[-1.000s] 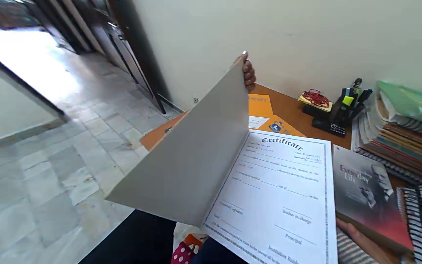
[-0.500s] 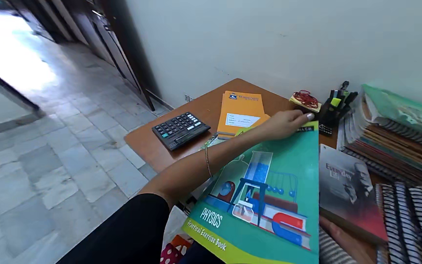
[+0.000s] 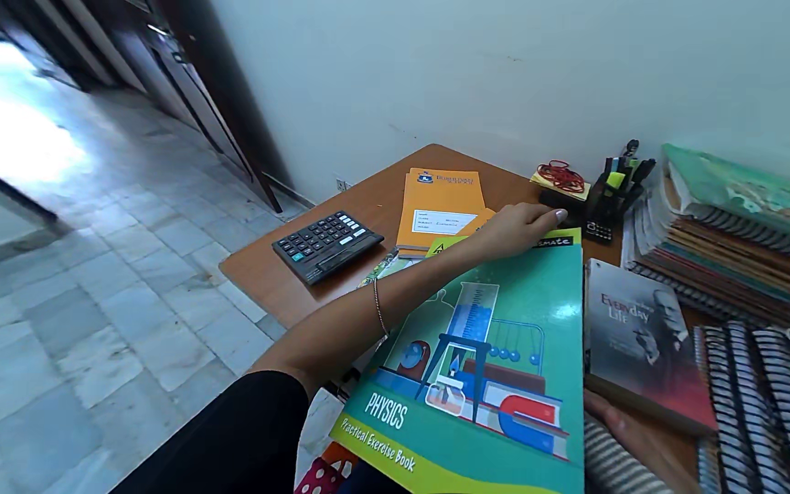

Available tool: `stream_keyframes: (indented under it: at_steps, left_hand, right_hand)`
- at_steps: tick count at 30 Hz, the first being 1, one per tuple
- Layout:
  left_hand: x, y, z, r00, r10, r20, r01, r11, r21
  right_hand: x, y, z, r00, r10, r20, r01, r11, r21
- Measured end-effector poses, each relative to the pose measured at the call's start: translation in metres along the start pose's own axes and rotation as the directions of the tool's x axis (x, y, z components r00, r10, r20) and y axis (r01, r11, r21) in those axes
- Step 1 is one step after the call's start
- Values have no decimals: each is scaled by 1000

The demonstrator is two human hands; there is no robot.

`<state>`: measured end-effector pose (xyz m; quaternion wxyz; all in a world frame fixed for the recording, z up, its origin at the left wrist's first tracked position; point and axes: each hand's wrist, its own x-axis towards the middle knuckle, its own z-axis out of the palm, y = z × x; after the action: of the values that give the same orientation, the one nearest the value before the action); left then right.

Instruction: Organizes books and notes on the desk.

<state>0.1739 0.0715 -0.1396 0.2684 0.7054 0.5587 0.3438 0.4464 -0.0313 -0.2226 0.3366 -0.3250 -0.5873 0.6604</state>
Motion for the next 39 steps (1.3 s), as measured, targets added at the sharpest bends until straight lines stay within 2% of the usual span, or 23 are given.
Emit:
stream_keyframes:
  at_steps: [3, 6, 8, 13, 15, 17, 18, 19, 20, 21, 22, 24, 26, 27, 29, 35, 37, 38, 39]
  left_hand:
    - [1, -2, -3, 999, -23, -41, 20, 996, -83]
    - [1, 1, -5, 997, -72, -6, 71, 989, -127]
    - [3, 3, -4, 993, -114, 37, 117, 990, -84]
    - [11, 8, 5, 965, -212, 155, 189, 970, 155]
    - [12, 5, 10, 976, -208, 68, 200, 974, 105]
    - [11, 1, 5, 977, -187, -98, 181, 981, -66]
    - [10, -5, -3, 972, -145, -183, 110, 976, -188]
    - [11, -21, -15, 967, -35, -252, -53, 942, -332]
    - [18, -50, -32, 945, 171, -280, -294, 819, -493]
    - [22, -70, -53, 904, 340, -259, -426, 667, -611]
    - [22, -80, -73, 856, 463, -231, -479, 540, -692]
    - [13, -94, -108, 763, 627, -156, -425, 304, -853]
    - [7, -113, -117, 714, 657, -240, -385, 82, -919]
    - [4, -119, -115, 717, 634, -292, -386, 12, -922]
    - [2, -126, -114, 721, 598, -349, -396, -58, -917]
    - [13, -115, -104, 716, 623, -313, -391, -13, -920]
    - [16, -109, -100, 710, 647, -278, -392, 36, -919]
    - [17, -104, -96, 722, 634, -277, -404, 61, -913]
    - [15, -96, -92, 760, 577, -298, -438, 116, -892]
  right_hand:
    - [0, -2, 0, 1000, -3, 21, 3, 1000, -22]
    - [0, -5, 3, 1000, 11, -9, -11, 999, -31]
    - [1, -2, 1, 1000, 0, 8, 0, 1000, -16]
    - [0, -11, 6, 1000, 7, -13, -7, 1000, -22]
    - [0, -8, 4, 1000, 4, 0, -4, 1000, -14]
    - [0, -5, 1, 1000, -2, 9, 2, 1000, 3]
    - [0, -6, 2, 1000, 0, -1, 0, 1000, 8]
    - [0, -7, 1, 1000, 3, 2, -3, 1000, 13]
    - [0, -5, -1, 1000, 7, 10, -7, 1000, 23]
    - [-1, -4, -3, 1000, 10, 11, -11, 999, 30]
    - [-1, -6, -3, 1000, 15, -2, -15, 999, 32]
    - [-1, -9, -2, 1000, 24, -3, -24, 999, 33]
    - [1, -12, 0, 999, 34, 8, -34, 998, 47]
    - [2, -8, -3, 999, 19, 42, -21, 999, 50]
    - [5, 6, -14, 994, -29, 103, 24, 999, 46]
    - [6, 29, -30, 993, -32, 117, 24, 997, 67]
    - [5, 29, -30, 991, -34, 126, 27, 998, 59]
    - [6, 30, -30, 990, -38, 133, 30, 998, 64]
    - [6, 28, -29, 992, -35, 123, 26, 997, 72]
